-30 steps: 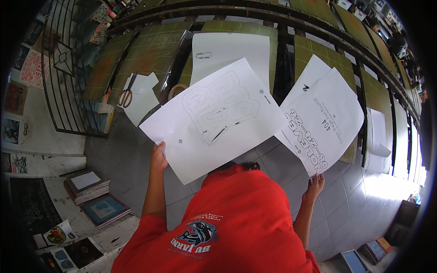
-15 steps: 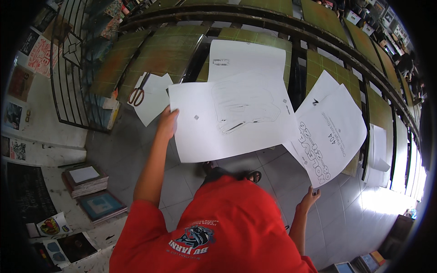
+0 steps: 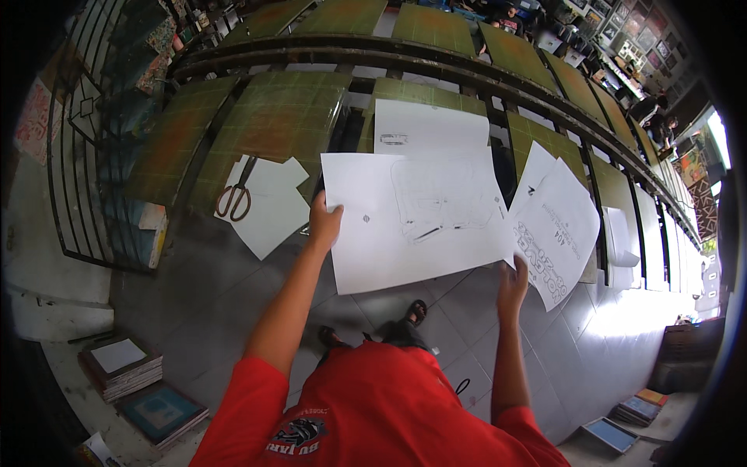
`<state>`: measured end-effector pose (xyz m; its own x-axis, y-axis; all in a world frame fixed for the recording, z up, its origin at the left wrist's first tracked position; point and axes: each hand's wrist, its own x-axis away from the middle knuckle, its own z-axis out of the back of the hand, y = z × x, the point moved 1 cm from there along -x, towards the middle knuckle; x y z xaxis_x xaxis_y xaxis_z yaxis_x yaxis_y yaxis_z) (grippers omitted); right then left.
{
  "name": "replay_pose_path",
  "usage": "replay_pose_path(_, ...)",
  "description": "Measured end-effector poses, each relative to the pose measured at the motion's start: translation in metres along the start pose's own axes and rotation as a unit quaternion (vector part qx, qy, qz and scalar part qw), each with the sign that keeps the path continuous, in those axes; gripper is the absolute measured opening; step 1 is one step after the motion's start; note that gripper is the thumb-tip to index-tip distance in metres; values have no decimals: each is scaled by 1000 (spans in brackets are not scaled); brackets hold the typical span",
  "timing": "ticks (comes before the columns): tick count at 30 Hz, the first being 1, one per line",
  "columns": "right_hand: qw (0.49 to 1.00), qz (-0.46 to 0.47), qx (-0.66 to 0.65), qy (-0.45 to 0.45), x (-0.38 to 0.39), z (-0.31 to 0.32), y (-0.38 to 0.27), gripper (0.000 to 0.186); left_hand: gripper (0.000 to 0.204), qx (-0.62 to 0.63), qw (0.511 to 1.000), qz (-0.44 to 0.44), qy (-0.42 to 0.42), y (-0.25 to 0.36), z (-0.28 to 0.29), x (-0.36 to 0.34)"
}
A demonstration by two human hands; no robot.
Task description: The person places a screen onto a printing table, adjusts its position by hand, then walks to another table and sorts through several sheets of paper.
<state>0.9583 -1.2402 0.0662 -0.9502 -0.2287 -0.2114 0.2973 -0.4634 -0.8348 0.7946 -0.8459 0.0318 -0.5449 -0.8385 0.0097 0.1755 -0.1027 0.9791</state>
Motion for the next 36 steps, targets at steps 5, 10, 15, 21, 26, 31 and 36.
replay_pose_path(5, 993, 94, 34, -68, -178, -77, -49, 44, 32, 90, 996, -8, 11, -4, 34, 15)
replay_pose_path(10, 980, 24, 96, -171, -312, -138, -48, 54, 46, 103, 994, -41, -4, 25, 95, 6)
replay_pose_path(15, 985, -106, 70, -118, -363, -190, -1, 63, 45, 186, 978, 4, 97, 41, 219, -24)
replay_pose_path(21, 968, -9, -168, -185, -359, -189, 3, 32, 38, 270, 939, 62, 205, 16, 305, -52)
replay_pose_path(26, 905, 29, -348, -242, -322, -161, -75, 17, 32, 314, 891, 125, 303, -64, 303, -76)
replay_pose_path(31, 909, 132, -276, -282, -307, -107, -151, 14, 30, 320, 881, 154, 314, -80, 238, -99)
replay_pose_path(36, 853, 198, -332, -350, -275, -101, -267, 21, 42, 361, 892, 93, 255, -97, 237, -90)
